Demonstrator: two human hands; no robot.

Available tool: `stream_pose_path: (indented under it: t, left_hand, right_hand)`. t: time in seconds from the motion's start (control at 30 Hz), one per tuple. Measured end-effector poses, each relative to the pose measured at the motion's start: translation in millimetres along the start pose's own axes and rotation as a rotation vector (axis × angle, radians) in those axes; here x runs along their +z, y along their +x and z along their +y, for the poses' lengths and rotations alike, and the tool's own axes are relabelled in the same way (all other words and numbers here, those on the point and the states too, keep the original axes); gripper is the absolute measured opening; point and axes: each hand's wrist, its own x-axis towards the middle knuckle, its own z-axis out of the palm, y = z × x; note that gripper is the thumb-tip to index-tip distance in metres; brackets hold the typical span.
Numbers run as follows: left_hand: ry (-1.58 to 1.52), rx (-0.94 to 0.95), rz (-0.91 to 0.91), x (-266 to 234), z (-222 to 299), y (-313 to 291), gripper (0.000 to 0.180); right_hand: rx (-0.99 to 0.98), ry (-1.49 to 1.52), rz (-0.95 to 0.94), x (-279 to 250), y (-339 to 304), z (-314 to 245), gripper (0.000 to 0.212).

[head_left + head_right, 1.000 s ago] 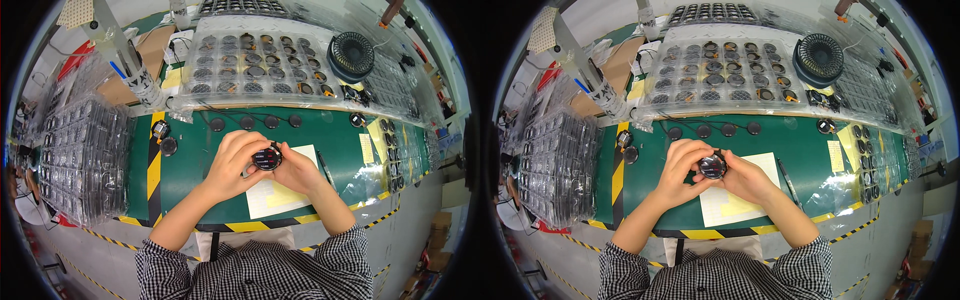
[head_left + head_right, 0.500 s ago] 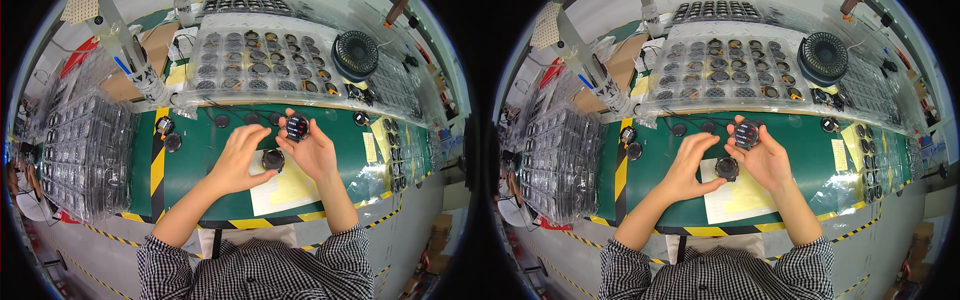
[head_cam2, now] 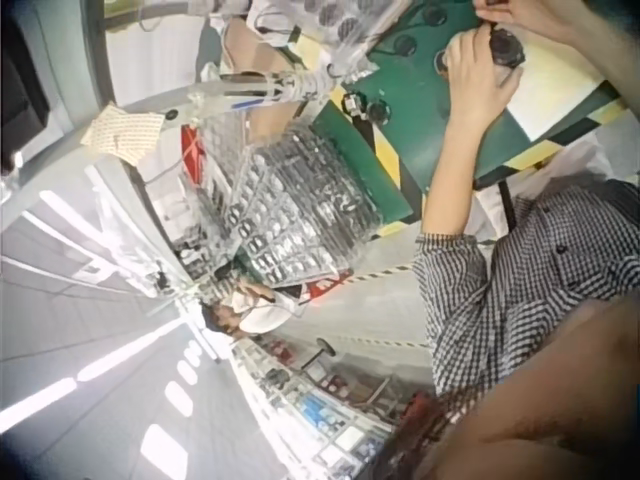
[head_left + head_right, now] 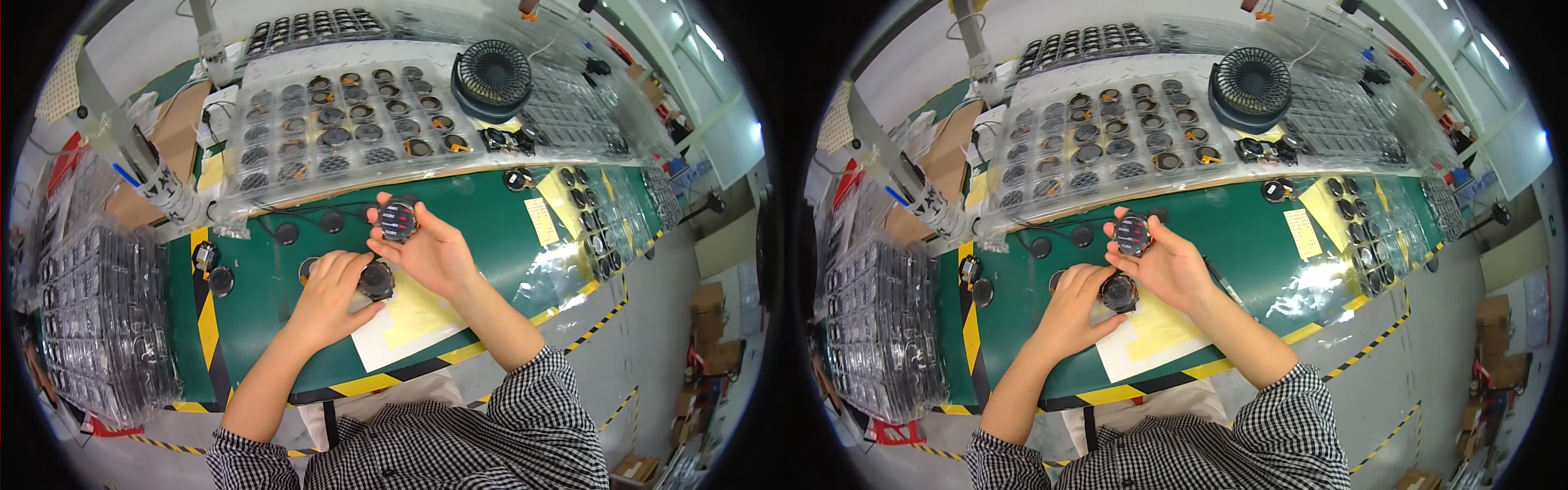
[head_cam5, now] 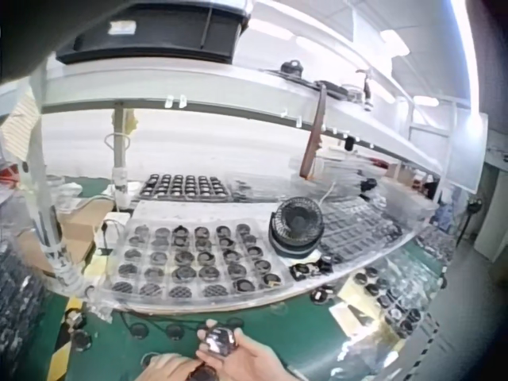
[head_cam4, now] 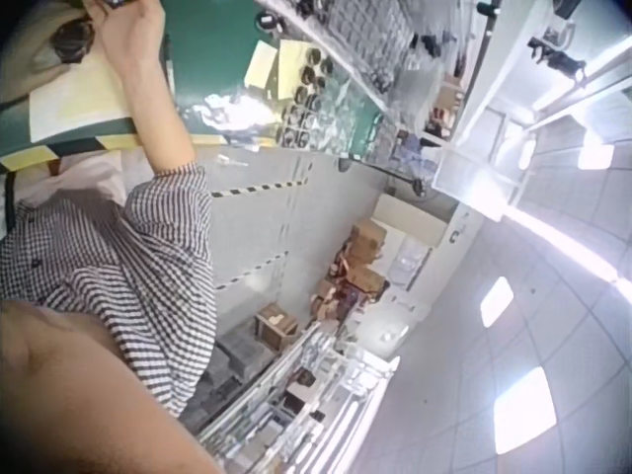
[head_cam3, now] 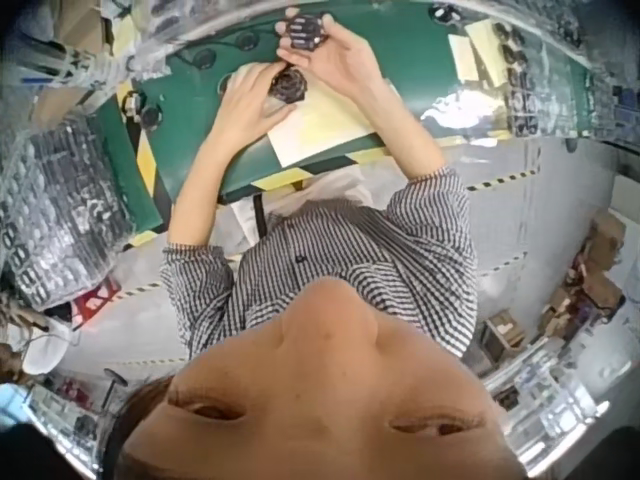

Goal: Inspecting and testing smartwatch screens and functions at an electronics assembly line.

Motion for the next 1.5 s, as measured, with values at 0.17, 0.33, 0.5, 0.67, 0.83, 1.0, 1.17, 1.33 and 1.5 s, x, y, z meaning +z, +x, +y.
stream_pose_path:
  t: [0.17, 0.33, 0.5, 0.67, 0.83, 1.0, 1.17, 1.33, 1.5]
  left_hand:
    - [0.015, -0.022, -0.007, -2.6, 3.5, 1.8, 0.069]
    - [0.022, -0.016, -0.012, -2.2, 2.8, 2.2, 0.073]
    - [0.024, -0.013, -0.011, -5.1, 4.6, 2.8, 0.076]
    - [0.02, -0.004, 0.034, -6.5, 3.8, 2.3, 0.078]
    - [0.025, -0.001, 0.06, -6.7, 1.2, 1.5, 0.078]
    - [0.007, -0.004, 0.07, -9.2, 1.6, 1.4, 0.078]
    - [-0.001, 0.002, 0.073, -8.7, 1.5, 2.1, 0.078]
    - [-0.01, -0.004, 0.088, -8.6, -0.1, 0.7, 0.075]
    - [-0.01, 0.005, 0.1, -8.3, -1.4, 0.9, 0.073]
  right_hand:
    - [-0.003, -0.036, 0.016, -0.3, 0.6, 0.6, 0.048]
    - [-0.004, -0.038, 0.015, -1.0, 0.7, -0.1, 0.048]
    - [-0.014, -0.034, 0.046, -1.3, 0.8, -2.2, 0.047]
    - [-0.018, -0.024, 0.043, -2.2, 1.4, -2.5, 0.047]
    - [-0.013, -0.011, 0.04, -1.7, 1.6, -1.6, 0.048]
    - [-0.008, -0.012, 0.02, 0.9, 1.4, -0.8, 0.047]
    - [-0.003, -0.006, 0.036, 2.2, 0.0, -2.3, 0.047]
    - [0.006, -0.006, 0.035, 3.0, 0.5, -1.0, 0.047]
    - [0.016, -0.014, 0.03, 2.6, 0.1, -0.1, 0.047]
